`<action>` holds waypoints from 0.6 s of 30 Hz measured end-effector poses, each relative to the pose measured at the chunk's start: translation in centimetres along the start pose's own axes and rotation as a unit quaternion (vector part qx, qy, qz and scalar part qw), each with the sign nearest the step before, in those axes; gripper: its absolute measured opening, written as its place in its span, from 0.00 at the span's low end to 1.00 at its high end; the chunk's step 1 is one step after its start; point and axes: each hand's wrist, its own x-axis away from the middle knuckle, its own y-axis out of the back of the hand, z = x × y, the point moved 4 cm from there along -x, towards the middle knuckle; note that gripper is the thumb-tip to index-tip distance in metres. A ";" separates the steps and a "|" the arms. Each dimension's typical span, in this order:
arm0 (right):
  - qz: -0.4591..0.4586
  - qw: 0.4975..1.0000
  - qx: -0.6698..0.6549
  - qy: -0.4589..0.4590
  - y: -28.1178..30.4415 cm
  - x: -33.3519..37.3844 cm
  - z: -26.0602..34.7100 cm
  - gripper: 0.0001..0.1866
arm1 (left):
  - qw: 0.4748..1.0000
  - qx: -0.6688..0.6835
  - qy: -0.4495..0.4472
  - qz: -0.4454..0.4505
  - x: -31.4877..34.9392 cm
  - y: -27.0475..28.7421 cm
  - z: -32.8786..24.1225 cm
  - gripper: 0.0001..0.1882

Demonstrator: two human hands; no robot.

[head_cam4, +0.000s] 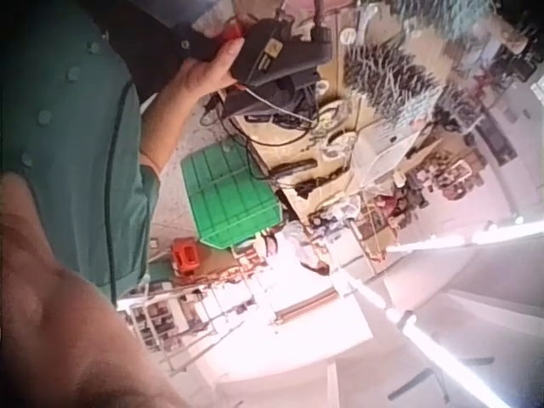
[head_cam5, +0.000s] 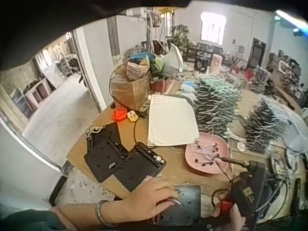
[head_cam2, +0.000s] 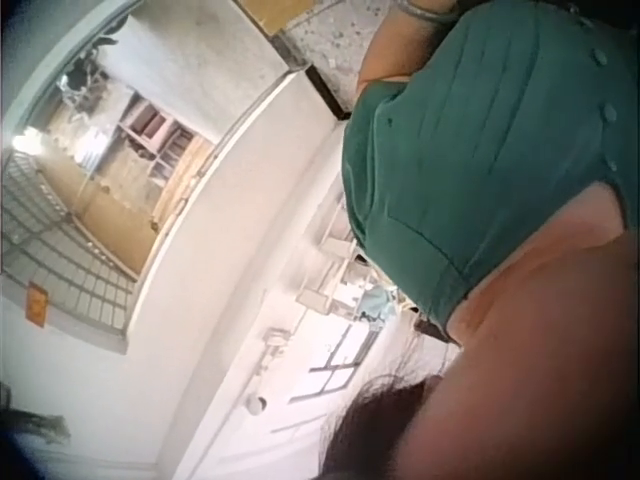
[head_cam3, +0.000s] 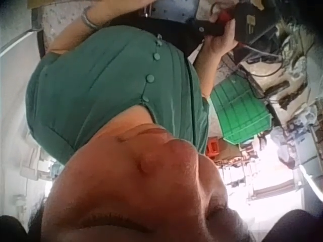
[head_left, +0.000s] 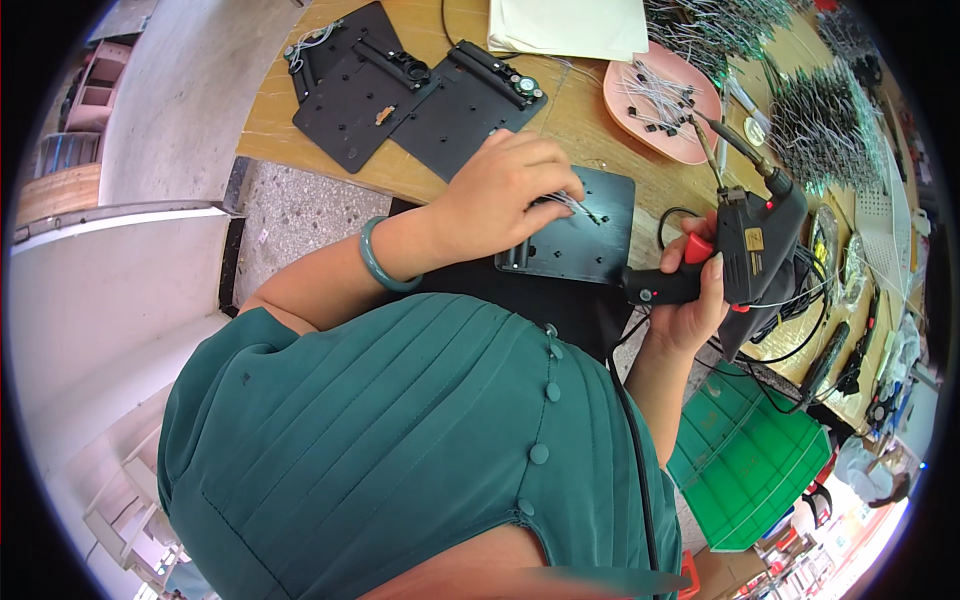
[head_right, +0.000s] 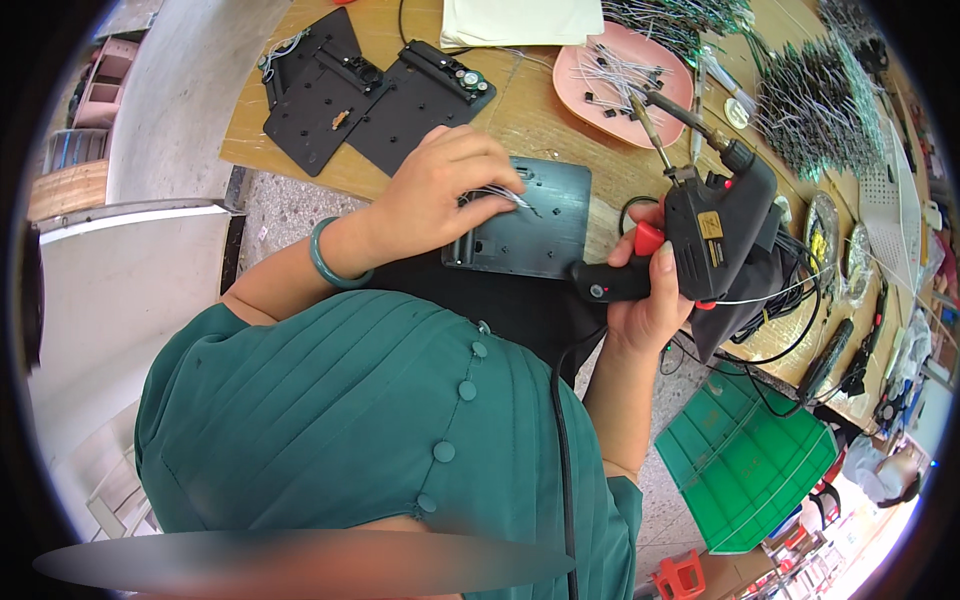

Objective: The person assembles electronic components into a plastic housing by securing a circuit board and wires with screws using an electric screwdriver, then applying hot glue with a glue gun.

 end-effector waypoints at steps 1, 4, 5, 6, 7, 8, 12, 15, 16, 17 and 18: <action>-0.009 1.000 0.006 0.005 0.1 0.6 0.4 0.27 | 0.999 0.036 -0.003 0.000 0.2 0.4 0.1 0.10; 0.007 0.999 0.013 0.040 1.3 1.3 3.1 0.33 | 0.995 0.090 -0.005 -0.031 0.0 0.3 0.9 0.08; 0.005 0.998 0.001 0.064 2.2 1.4 4.2 0.34 | 0.995 0.089 0.004 -0.040 0.2 0.0 1.2 0.07; -0.002 0.994 0.004 0.110 3.4 1.0 5.7 0.32 | 0.995 0.082 0.017 -0.047 0.5 0.0 1.4 0.07; -0.008 0.988 0.008 0.152 4.4 0.8 7.4 0.31 | 0.995 0.085 0.025 -0.043 0.4 0.1 1.4 0.07; -0.096 0.976 0.022 0.195 6.6 1.0 9.1 0.29 | 0.995 0.084 0.037 -0.039 0.4 0.0 1.4 0.07; -0.404 0.820 0.158 0.375 16.2 4.0 20.9 0.20 | 0.995 0.080 0.034 -0.039 0.1 0.0 0.7 0.07; -0.577 0.584 0.283 0.495 21.9 8.0 27.6 0.14 | 0.997 0.061 -0.002 -0.038 -0.4 -0.2 0.1 0.07; -0.577 0.583 0.281 0.498 22.7 7.8 27.9 0.14 | 0.997 0.054 -0.006 -0.046 -0.5 -0.3 -0.1 0.07; -0.582 0.633 0.259 0.440 24.0 6.7 27.7 0.14 | 0.998 0.042 -0.008 -0.053 -0.6 -0.1 -0.6 0.07; -0.582 0.677 0.238 0.382 25.3 5.6 27.3 0.14 | 0.998 0.042 -0.010 -0.055 -0.5 -0.1 -0.7 0.07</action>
